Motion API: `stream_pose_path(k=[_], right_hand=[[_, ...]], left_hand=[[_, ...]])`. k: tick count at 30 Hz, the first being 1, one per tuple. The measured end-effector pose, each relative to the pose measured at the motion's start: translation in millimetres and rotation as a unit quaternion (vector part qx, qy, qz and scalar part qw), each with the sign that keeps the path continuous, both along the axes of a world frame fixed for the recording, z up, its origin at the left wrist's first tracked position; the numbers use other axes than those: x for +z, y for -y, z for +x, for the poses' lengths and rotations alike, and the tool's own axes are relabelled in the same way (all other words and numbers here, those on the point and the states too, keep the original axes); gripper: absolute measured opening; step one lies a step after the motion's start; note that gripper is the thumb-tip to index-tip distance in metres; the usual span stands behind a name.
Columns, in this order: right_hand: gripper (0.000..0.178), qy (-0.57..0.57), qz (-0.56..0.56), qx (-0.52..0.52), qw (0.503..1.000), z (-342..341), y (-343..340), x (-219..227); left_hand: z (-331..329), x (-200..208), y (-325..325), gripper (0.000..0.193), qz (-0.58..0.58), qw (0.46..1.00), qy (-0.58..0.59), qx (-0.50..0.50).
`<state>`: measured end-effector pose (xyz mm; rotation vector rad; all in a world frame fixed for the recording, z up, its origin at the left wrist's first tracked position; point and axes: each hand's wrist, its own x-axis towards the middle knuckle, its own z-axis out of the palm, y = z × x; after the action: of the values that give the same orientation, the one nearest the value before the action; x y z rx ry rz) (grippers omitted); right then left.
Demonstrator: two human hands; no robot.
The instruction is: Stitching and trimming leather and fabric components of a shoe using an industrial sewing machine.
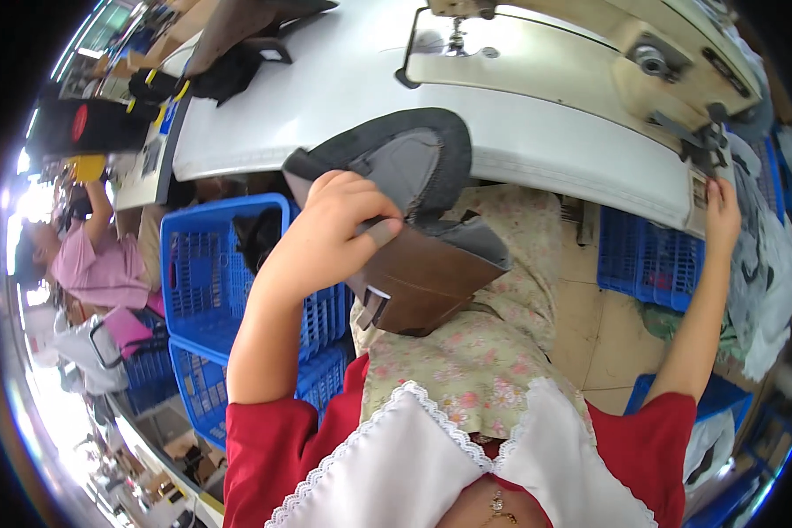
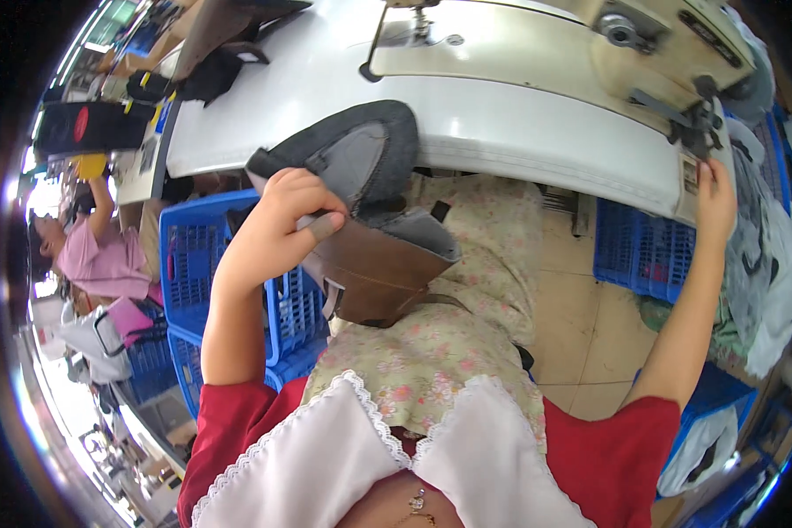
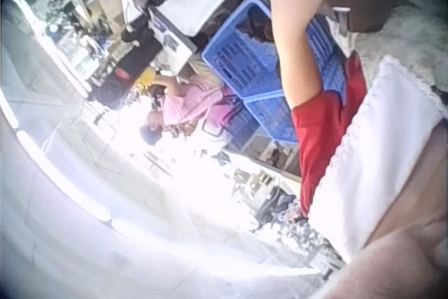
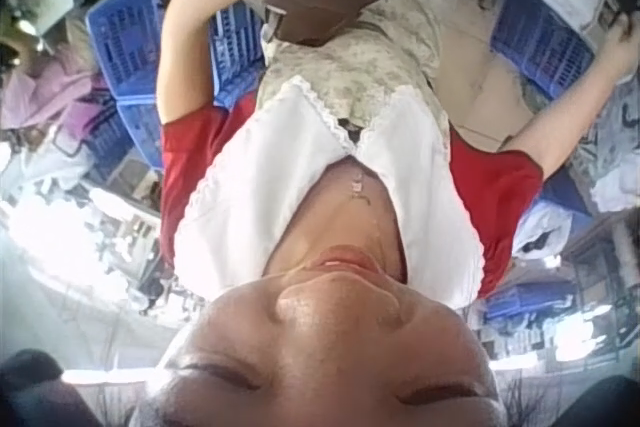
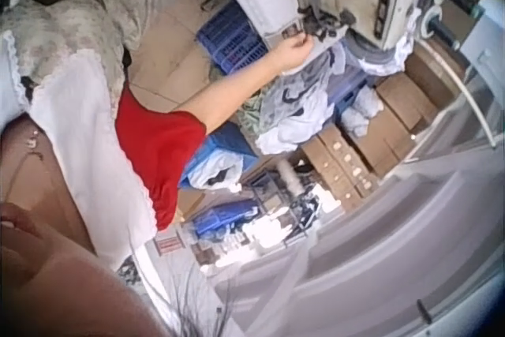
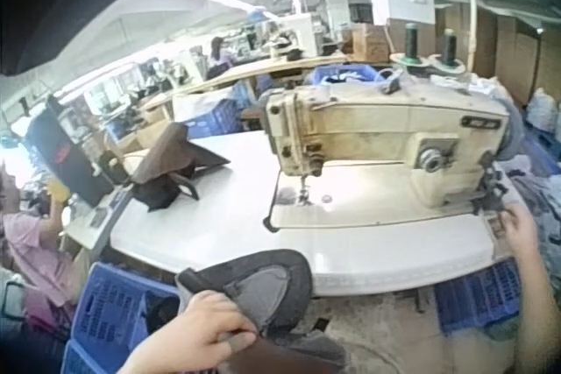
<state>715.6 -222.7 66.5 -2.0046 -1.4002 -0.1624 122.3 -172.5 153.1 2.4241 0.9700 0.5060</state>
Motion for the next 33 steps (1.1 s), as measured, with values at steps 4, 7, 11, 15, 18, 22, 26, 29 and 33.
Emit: stream_pose_path(k=[4,7,11,15,18,22,26,29,33], right_hand=[[0.029,-0.368,0.076,0.090,0.922,-151,3,43],[0.028,-0.495,-0.063,0.223,0.838,-249,19,65],[0.023,-0.549,-0.141,0.350,0.746,-317,26,64],[0.020,-0.297,-0.114,0.445,0.837,-330,17,57],[0.028,-0.113,-0.039,0.453,0.883,-336,18,59],[0.039,0.019,0.008,0.447,0.894,-336,23,53],[0.041,0.044,0.023,0.441,0.896,-337,23,53],[0.041,0.055,0.021,0.441,0.896,-336,24,53],[0.040,0.063,0.019,0.444,0.893,-335,25,53]], left_hand=[[1,-2,1,0.008,-0.021,1.000,-0.017,0.008],[0,-5,1,0.008,-0.022,1.000,-0.012,0.005],[5,-3,0,0.008,-0.016,1.000,-0.010,0.002],[3,-6,3,0.008,-0.009,1.000,-0.012,0.010],[2,-8,5,0.008,-0.003,1.000,-0.013,0.020],[5,-10,6,0.008,-0.002,1.000,-0.011,0.023],[7,-10,6,0.008,-0.003,1.000,-0.008,0.019],[7,-13,6,0.008,0.001,1.000,-0.007,0.021],[6,-13,5,0.008,0.000,1.000,-0.012,0.021]])
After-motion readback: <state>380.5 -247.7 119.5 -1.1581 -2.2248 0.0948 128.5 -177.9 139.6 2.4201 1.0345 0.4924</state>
